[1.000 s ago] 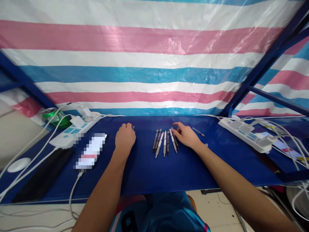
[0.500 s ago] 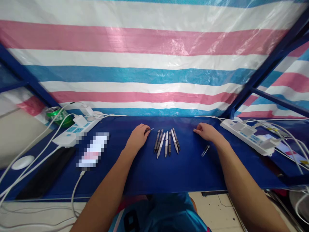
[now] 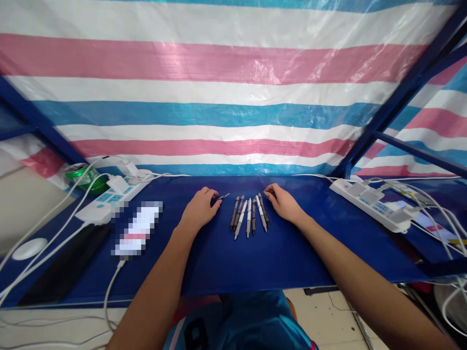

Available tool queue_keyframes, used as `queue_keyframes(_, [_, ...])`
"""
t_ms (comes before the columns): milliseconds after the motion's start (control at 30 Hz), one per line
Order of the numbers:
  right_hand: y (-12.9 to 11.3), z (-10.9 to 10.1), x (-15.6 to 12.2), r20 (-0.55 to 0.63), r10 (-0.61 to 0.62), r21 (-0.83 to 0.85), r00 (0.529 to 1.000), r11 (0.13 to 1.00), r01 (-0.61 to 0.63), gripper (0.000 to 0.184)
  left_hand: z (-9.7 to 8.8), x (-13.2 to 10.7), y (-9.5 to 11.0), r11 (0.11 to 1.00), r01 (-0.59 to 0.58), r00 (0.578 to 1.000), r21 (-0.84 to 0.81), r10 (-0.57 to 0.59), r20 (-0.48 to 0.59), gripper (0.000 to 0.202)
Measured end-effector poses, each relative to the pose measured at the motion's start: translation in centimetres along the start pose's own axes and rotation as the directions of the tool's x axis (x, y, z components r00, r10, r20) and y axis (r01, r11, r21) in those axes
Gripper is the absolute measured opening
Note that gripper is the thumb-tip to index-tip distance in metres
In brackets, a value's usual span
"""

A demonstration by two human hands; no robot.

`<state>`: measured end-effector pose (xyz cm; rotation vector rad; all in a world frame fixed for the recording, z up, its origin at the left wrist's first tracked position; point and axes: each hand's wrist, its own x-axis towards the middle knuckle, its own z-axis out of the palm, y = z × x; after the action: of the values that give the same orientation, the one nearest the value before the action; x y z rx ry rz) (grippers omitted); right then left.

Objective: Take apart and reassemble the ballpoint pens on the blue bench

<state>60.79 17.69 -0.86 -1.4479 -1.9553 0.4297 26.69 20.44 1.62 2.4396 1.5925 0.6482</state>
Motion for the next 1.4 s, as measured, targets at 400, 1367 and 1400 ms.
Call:
queue_keyframes(400, [1.2,-0.3,1.1,-0.103,0.298,0.671,0.949,0.725,-0.155,0.045,-0.4,0.2,-0.4,0.996,0.089,0.996,-0.008,-0.089,-0.005,0.014])
queue_keyframes(1367, [-4.0,-0.1,-0.6,0.001,-0.129,0.390,0.992,0.913,0.118,0.023,-0.6,-0.5,5.4,0.863,-0.327,0.945,-0.385,0.309,-0.110,0.018])
queue_keyframes(1400, [-4.3,0.0,-0.6,0.001,-0.148,0.379,0.989,0.915,0.136,0.022,-0.5,-0.5,5.5,0.858,-0.330,0.943,-0.393,0.315,-0.105,0.018])
